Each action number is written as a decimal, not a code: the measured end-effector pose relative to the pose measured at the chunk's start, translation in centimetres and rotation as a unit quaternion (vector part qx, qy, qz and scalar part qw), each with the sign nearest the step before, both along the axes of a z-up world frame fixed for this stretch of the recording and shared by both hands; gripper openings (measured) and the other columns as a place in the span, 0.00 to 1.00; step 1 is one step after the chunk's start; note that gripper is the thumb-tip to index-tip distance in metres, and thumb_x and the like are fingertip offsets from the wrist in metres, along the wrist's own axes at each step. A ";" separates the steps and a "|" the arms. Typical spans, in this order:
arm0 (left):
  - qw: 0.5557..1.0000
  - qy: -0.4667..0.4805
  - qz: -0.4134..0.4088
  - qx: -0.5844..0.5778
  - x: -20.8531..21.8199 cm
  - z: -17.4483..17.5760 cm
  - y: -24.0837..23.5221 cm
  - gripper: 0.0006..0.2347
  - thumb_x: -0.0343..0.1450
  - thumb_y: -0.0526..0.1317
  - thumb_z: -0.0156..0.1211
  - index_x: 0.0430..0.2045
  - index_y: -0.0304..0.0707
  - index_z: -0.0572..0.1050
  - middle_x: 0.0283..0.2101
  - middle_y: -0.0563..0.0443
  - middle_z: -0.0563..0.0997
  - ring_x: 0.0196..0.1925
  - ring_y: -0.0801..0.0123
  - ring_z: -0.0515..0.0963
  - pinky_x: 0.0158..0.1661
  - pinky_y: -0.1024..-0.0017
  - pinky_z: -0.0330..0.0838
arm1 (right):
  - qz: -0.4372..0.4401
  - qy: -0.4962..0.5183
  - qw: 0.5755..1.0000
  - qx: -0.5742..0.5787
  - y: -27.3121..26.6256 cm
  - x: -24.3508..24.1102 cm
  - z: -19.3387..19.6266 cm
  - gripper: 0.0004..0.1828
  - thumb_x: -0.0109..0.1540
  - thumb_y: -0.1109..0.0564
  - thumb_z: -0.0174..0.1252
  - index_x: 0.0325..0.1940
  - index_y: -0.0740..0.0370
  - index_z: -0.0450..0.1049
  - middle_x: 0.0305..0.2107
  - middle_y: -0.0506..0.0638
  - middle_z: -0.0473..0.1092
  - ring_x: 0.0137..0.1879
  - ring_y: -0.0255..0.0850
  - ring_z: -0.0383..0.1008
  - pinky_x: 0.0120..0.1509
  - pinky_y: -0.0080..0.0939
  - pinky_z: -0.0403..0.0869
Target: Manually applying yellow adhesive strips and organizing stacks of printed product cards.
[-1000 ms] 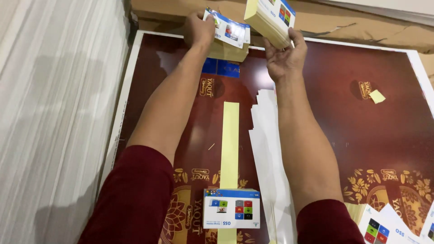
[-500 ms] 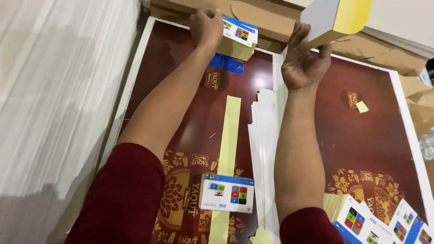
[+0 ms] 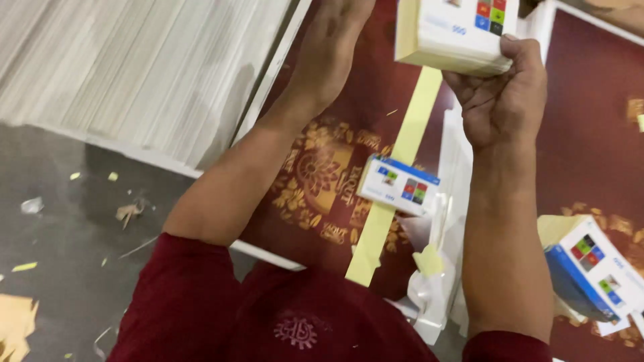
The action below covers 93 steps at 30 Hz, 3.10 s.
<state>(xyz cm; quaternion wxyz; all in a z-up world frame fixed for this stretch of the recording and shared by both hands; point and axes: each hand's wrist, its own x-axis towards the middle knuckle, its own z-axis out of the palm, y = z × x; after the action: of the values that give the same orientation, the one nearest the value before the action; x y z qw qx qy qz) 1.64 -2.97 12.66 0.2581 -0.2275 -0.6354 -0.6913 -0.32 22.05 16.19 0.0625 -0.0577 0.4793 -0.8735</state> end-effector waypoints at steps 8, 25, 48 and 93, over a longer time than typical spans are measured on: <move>0.922 -0.039 0.198 -0.331 17.5 -0.6 -4.6 0.10 0.83 0.39 0.56 0.56 0.35 0.68 0.56 0.45 0.73 0.61 0.57 0.74 0.61 0.62 0.69 | 0.058 -0.056 0.967 0.242 -8.6 10.3 -7.6 0.20 0.64 0.57 0.54 0.56 0.74 0.73 0.43 0.64 0.77 0.45 0.49 0.85 0.46 0.45 0.84; 0.779 -0.203 0.176 -0.566 17.4 -8.4 -3.7 0.33 0.55 0.45 0.77 0.49 0.32 0.66 0.51 0.35 0.71 0.54 0.42 0.73 0.53 0.54 0.69 | 0.133 -0.088 0.926 0.343 -11.4 12.9 -14.9 0.25 0.64 0.49 0.59 0.57 0.71 0.75 0.38 0.57 0.80 0.40 0.42 0.82 0.41 0.41 0.82; 0.741 -0.425 0.089 -0.512 12.5 -5.3 -5.5 0.27 0.55 0.49 0.80 0.42 0.38 0.74 0.40 0.49 0.82 0.41 0.62 0.80 0.44 0.65 0.75 | 0.198 -0.076 0.962 0.173 -4.6 19.4 -14.7 0.43 0.64 0.69 0.48 0.80 0.67 0.36 0.75 0.65 0.46 0.81 0.50 0.47 0.80 0.45 0.53; 0.876 -0.423 -0.127 -0.195 14.8 -2.8 -5.3 0.38 0.61 0.41 0.77 0.68 0.34 0.66 0.50 0.48 0.80 0.52 0.69 0.79 0.56 0.69 0.74 | 0.188 -0.129 0.970 0.081 -8.9 17.2 -11.0 0.22 0.66 0.48 0.58 0.51 0.72 0.74 0.37 0.54 0.77 0.41 0.38 0.81 0.45 0.39 0.85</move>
<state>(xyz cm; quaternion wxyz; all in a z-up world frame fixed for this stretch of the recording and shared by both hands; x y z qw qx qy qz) 16.48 -8.32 9.89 -0.1750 -0.0374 -0.7717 -0.6103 16.88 13.20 5.22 0.2913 -0.0282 0.5169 -0.8045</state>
